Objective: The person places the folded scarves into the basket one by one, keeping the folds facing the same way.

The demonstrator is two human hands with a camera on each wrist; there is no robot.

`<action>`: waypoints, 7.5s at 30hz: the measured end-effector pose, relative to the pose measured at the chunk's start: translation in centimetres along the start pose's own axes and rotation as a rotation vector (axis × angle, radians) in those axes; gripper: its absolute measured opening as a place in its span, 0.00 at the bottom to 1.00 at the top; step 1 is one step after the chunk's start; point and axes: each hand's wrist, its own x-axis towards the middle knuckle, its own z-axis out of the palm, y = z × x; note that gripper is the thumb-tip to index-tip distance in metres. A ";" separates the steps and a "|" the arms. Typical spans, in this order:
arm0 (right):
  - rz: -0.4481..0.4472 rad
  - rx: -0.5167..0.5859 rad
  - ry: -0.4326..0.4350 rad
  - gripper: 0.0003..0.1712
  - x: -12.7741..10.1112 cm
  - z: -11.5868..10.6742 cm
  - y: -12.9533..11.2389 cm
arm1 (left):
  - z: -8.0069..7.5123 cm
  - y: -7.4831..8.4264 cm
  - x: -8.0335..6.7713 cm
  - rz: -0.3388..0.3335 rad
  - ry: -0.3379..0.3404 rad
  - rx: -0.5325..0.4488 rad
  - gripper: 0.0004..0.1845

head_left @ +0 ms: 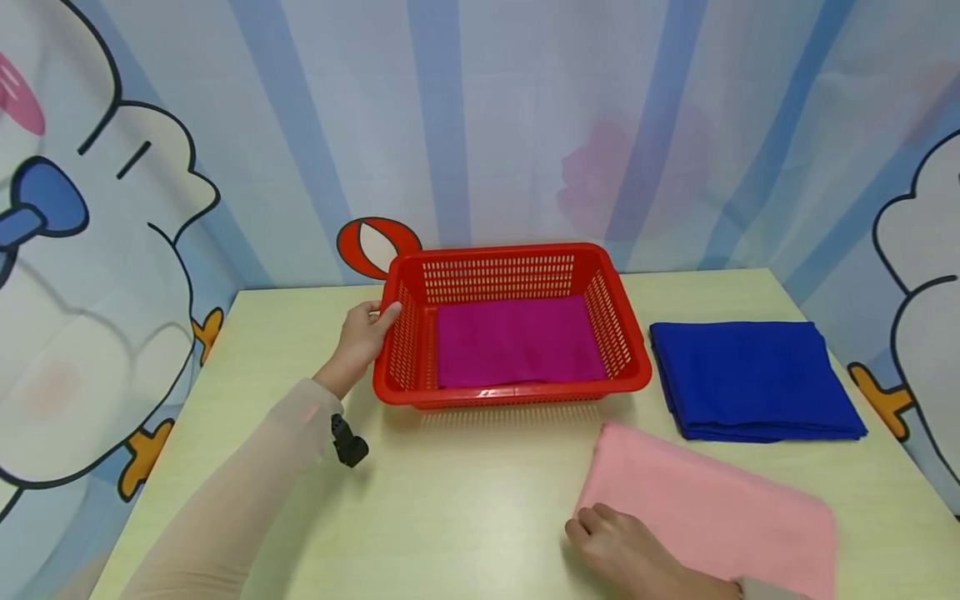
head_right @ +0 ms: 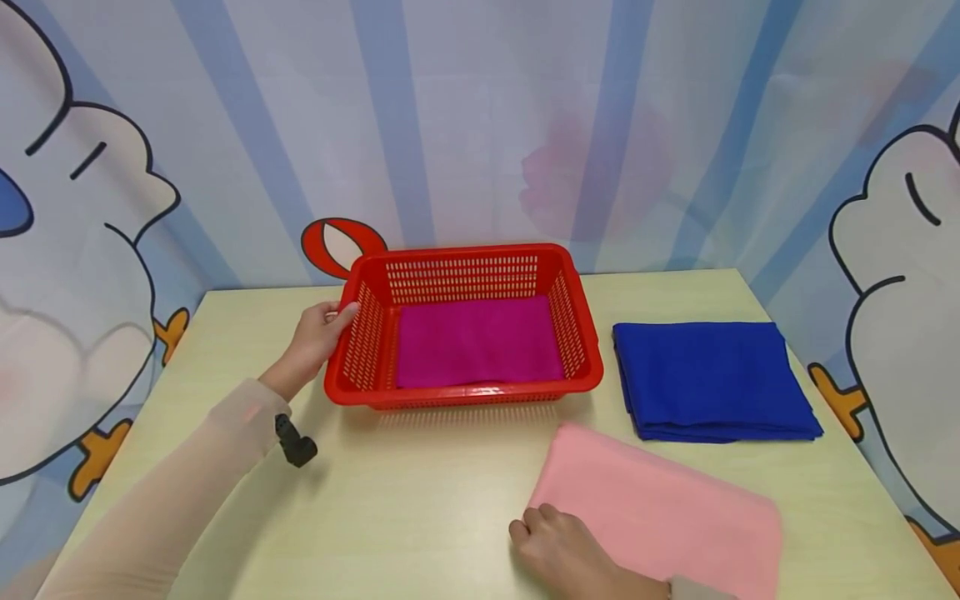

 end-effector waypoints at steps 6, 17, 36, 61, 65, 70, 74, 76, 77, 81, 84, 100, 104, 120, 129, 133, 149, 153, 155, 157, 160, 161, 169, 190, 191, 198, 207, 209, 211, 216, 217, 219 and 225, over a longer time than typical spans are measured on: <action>-0.022 0.012 -0.068 0.12 1.0 -0.4 0.0 | 0.1 -0.2 0.0 0.037 0.018 0.002 0.30; -0.029 0.026 -0.169 0.13 3.4 -0.6 -0.1 | 0.3 -0.4 -0.1 0.085 0.063 0.030 0.28; -0.111 -0.058 -0.089 0.13 5.5 0.4 -0.5 | 0.6 -0.3 -0.1 0.069 0.071 0.035 0.27; -0.198 -0.070 -0.106 0.13 7.9 0.3 -2.1 | 0.4 -0.6 0.1 0.077 0.061 0.020 0.27; -0.226 -0.069 -0.093 0.13 8.2 0.5 -2.3 | 0.4 -0.4 0.0 0.071 0.064 0.026 0.27; -0.263 -0.070 -0.060 0.13 8.5 0.7 -2.8 | 0.4 -0.2 -0.2 0.059 0.068 0.043 0.27; -0.288 -0.089 -0.067 0.12 8.9 0.6 -3.3 | 0.5 -0.1 -0.2 0.053 0.064 0.035 0.27; -0.308 -0.097 -0.069 0.12 9.1 0.6 -3.5 | 0.5 -0.1 -0.2 0.052 0.062 0.033 0.27; -0.317 -0.094 -0.070 0.12 9.2 0.6 -3.6 | 0.4 -0.1 -0.2 0.051 0.062 0.034 0.28; -0.354 -0.080 -0.063 0.11 9.4 0.7 -4.0 | 0.4 -0.2 -0.2 0.047 0.064 0.034 0.28; -0.383 -0.084 -0.053 0.11 9.5 0.8 -4.3 | 0.4 -0.2 -0.2 0.043 0.063 0.027 0.28; -0.492 0.163 -0.100 0.09 10.3 0.7 -5.8 | 0.5 -0.1 -0.1 0.045 0.065 0.020 0.27; -0.497 0.231 -0.102 0.11 10.4 0.9 -6.1 | 0.5 0.0 -0.2 0.043 0.064 0.019 0.27; -0.571 -0.032 -0.009 0.09 10.6 1.3 -7.0 | 0.2 -0.3 -0.1 0.035 0.071 0.009 0.27; -0.521 -0.074 0.091 0.09 10.2 2.1 -7.2 | 0.2 -0.3 -0.1 0.034 0.067 0.004 0.27; -0.477 -0.114 0.087 0.11 10.1 2.1 -7.5 | 0.1 -0.3 -0.1 0.019 0.047 0.000 0.27; -0.287 0.235 -0.202 0.13 10.1 -0.8 -5.8 | -1.3 -0.7 -0.2 -0.075 -0.063 -0.137 0.29; -0.231 0.300 -0.186 0.14 9.8 -1.2 -4.7 | -1.8 -1.0 -0.5 -0.096 -0.061 -0.182 0.28; -0.168 0.380 -0.229 0.12 9.6 -1.5 -4.2 | -2.1 -1.1 -0.7 -0.107 -0.058 -0.205 0.27; -0.087 0.481 -0.268 0.08 9.4 -1.8 -3.8 | -2.4 -1.2 -0.9 -0.114 -0.055 -0.223 0.25; 0.007 0.569 -0.277 0.03 8.9 -2.0 -3.2 | -2.7 -1.3 -1.3 -0.130 -0.048 -0.245 0.24; 0.028 0.593 -0.268 0.02 8.7 -2.0 -3.0 | -2.8 -1.4 -1.4 -0.135 -0.047 -0.248 0.24; 0.167 0.743 -0.203 0.04 7.2 -2.3 -1.4 | -3.8 -2.0 -2.6 -0.174 -0.036 -0.258 0.25; 0.505 0.837 0.011 0.07 2.5 -3.3 3.8 | -4.9 -4.1 -5.5 -0.237 -0.107 -0.258 0.25; 0.522 0.836 0.006 0.08 2.3 -3.4 4.0 | -4.9 -4.2 -5.7 -0.241 -0.116 -0.257 0.25; 0.600 0.736 0.002 0.08 1.4 -3.9 5.5 | -4.7 -5.0 -7.0 -0.283 -0.184 -0.245 0.24; 0.689 0.617 0.032 0.10 -0.3 -4.3 7.7 | -3.7 -5.2 -9.1 -0.243 -0.309 -0.234 0.25; 0.722 0.606 0.030 0.11 -0.7 -4.3 8.0 | -3.3 -5.2 -9.6 -0.229 -0.344 -0.238 0.24; 0.755 0.595 0.014 0.11 -1.1 -4.2 8.4 | -2.9 -5.2 -10.0 -0.202 -0.387 -0.232 0.23; 0.853 0.605 -0.050 0.16 -2.0 -4.0 9.0 | -1.9 -5.2 -11.0 -0.141 -0.471 -0.200 0.22; 0.871 0.613 -0.063 0.16 -2.1 -3.9 9.1 | -1.7 -5.2 -11.2 -0.129 -0.488 -0.191 0.22; 0.908 0.625 -0.094 0.17 -2.4 -3.9 9.2 | -1.3 -5.2 -11.5 -0.118 -0.507 -0.182 0.22; 0.948 0.676 -0.164 0.15 -3.3 -3.4 9.5 | -0.2 -5.4 -12.4 -0.115 -0.549 -0.200 0.22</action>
